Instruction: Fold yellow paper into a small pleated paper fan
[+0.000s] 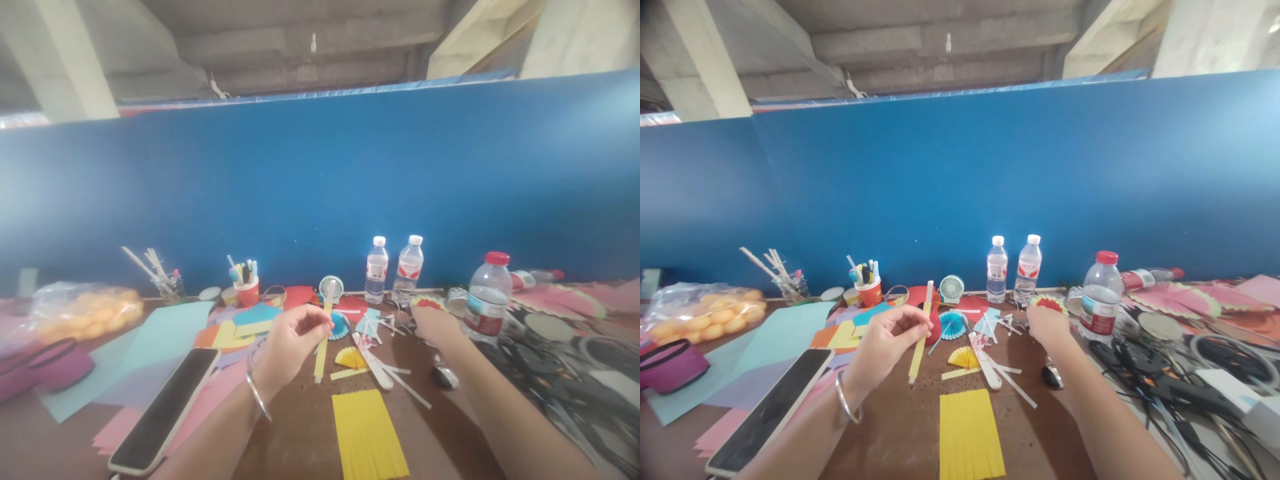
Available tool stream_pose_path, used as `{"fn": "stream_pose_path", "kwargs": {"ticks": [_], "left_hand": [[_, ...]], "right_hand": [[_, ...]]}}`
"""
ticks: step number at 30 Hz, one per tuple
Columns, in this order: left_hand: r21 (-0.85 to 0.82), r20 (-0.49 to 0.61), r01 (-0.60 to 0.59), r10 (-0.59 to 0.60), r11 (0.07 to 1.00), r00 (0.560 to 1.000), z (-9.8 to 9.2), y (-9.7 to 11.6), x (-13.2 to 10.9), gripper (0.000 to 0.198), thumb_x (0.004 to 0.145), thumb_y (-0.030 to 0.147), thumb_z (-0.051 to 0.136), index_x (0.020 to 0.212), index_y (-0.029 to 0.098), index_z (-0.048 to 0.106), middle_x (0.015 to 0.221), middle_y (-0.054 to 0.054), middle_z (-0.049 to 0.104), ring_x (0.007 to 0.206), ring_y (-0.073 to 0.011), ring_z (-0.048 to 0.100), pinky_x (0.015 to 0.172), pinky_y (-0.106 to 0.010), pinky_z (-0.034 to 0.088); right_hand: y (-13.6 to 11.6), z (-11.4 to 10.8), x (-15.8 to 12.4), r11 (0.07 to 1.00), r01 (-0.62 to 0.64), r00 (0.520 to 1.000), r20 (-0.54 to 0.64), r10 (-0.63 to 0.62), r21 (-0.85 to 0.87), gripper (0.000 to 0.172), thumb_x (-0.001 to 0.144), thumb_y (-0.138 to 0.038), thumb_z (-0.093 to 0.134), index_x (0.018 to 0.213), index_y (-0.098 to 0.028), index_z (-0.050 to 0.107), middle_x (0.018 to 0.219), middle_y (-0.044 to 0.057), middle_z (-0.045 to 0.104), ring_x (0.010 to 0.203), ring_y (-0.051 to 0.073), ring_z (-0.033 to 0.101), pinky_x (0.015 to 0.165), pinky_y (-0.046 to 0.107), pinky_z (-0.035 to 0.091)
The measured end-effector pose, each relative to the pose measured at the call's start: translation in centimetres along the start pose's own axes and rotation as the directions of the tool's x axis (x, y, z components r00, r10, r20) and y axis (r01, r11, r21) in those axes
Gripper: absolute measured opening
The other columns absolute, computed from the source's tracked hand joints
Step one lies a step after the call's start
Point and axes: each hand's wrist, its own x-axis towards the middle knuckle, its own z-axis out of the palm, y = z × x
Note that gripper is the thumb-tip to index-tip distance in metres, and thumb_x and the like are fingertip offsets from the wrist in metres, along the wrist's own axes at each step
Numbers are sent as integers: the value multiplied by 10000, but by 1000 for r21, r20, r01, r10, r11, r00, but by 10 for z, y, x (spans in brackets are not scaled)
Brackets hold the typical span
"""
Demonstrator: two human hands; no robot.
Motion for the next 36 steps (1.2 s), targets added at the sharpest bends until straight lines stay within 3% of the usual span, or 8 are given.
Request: {"fn": "stream_pose_path", "kwargs": {"ticks": [7, 13, 15, 20, 22, 26, 31, 36], "left_hand": [[-21, -20, -12, 11, 1000, 1000, -1, -2, 3, 78, 749, 255, 544, 752, 189, 585, 729, -1, 641, 673, -124, 589, 627, -223, 453], [-21, -33, -12, 11, 1000, 999, -1, -4, 4, 73, 737, 242, 550, 736, 185, 596, 698, -2, 640, 645, -121, 584, 607, -218, 446], [-21, -36, -8, 8, 1000, 999, -1, -3, 3, 75, 737, 243, 547, 738, 188, 597, 695, -1, 637, 647, -123, 584, 609, -221, 447], [-80, -65, 6, -12, 997, 998, 0, -4, 4, 81, 727, 209, 525, 740, 183, 601, 697, -12, 634, 643, -131, 580, 614, -236, 447], [-131, -80, 44, -54, 990, 995, 2, -10, 5, 110, 723, 174, 493, 728, 180, 603, 669, -12, 626, 620, -128, 573, 588, -229, 440], [-262, -128, 137, -176, 955, 976, 8, -27, 8, 123, 686, 171, 514, 724, 168, 630, 683, -23, 628, 630, -127, 569, 576, -216, 427], [-452, -146, 191, -283, 871, 948, 23, -44, 11, 255, 657, 292, 613, 868, 152, 642, 867, -66, 639, 762, -165, 578, 631, -235, 439], [-499, -196, 176, -308, 849, 931, 33, -50, 10, 331, 645, 341, 648, 903, 135, 632, 866, -76, 639, 728, -149, 574, 615, -229, 430]], "right_hand": [[1, 8, 9, 999, 47, 986, -162, -43, 25, 372, 656, -124, 536, 1008, -166, 424, 737, 76, 604, 665, 217, 599, 564, 285, 369], [6, 5, 9, 986, 169, 932, -324, -165, -17, 298, 626, -118, 540, 909, -165, 460, 945, 105, 551, 943, 256, 488, 730, 310, 349], [10, 1, 10, 978, 204, 882, -424, -206, -52, 313, 634, -125, 529, 936, -152, 454, 968, 113, 532, 943, 268, 461, 777, 337, 333], [6, -13, 3, 939, 331, 635, -714, -294, -92, 402, 629, -178, 564, 1010, -150, 440, 989, 114, 526, 915, 268, 440, 804, 361, 342], [-6, -22, -6, 942, 332, 601, -761, -245, -41, 419, 640, -204, 557, 1039, -154, 439, 1008, 106, 528, 931, 261, 433, 806, 351, 349], [-40, -37, -29, 942, 331, 588, -791, -169, 45, 441, 640, -281, 549, 1049, -144, 454, 1006, 100, 531, 937, 255, 438, 787, 329, 363], [-79, -44, -59, 922, 384, 625, -752, -210, 61, 399, 657, -328, 534, 1017, -164, 476, 941, 87, 552, 895, 256, 466, 752, 337, 349], [-104, -39, -81, 913, 391, 660, -727, -191, 115, 383, 678, -363, 537, 1006, -174, 483, 894, 82, 560, 857, 249, 479, 708, 320, 332]]}}
